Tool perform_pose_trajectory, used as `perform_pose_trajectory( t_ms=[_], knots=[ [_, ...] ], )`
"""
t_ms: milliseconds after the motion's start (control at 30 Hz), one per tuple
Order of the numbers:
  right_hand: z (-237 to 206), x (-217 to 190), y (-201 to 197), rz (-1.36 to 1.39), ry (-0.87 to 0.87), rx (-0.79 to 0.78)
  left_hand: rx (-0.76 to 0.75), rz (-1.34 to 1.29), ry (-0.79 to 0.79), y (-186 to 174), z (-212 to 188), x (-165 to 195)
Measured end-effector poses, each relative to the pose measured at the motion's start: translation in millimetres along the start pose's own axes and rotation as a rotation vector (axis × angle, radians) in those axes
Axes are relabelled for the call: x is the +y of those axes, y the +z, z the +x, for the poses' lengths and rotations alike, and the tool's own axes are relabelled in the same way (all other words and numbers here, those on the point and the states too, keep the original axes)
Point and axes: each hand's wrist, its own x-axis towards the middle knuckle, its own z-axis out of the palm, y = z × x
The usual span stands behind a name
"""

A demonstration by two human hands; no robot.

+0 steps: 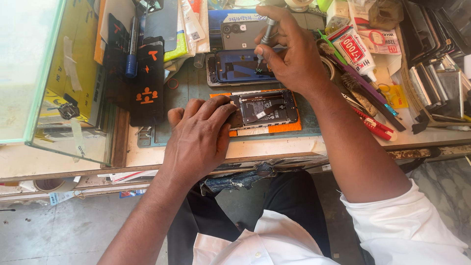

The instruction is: The person uses a screwdriver to remove screws from the internal frame of a disassembled smartphone. They then flip the device over to show the back cover and continue removing screws from the other side.

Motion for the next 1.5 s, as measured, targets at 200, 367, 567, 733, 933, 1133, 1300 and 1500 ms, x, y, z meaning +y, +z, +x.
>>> perform_pose_trajectory(
  t_ms=[200, 367, 567, 733, 933, 1133, 1300, 1500],
  knots=[
    [-1, 10, -2, 0.040, -0.054, 0.033, -0.012, 0.013, -0.015, 0, 4, 2],
    [-2, 13, -5, 0.255, -0.012, 0.020, 0.015, -0.032, -0.013, 0, 9, 2],
    [1, -4, 6, 0.393, 0.060, -0.064, 0.022, -0.046, -0.014, -2, 10, 1],
    [6, -15, 17, 0.260, 0.037, -0.074, 0.003, -0.014, -0.029, -1, 11, 2],
    [8, -19, 15, 0.172, 0.012, -0.079, -0.014, -0.016, -0.041, -1, 11, 2],
    [10, -18, 17, 0.145, 0.002, -0.083, -0.013, 0.010, -0.042, -2, 12, 2],
    [9, -15, 17, 0.158, 0.044, -0.093, -0.017, -0.009, -0.050, -3, 12, 3],
    [7, -12, 16, 0.113, 0.012, -0.072, -0.028, -0.018, -0.048, -1, 12, 6]
  ],
)
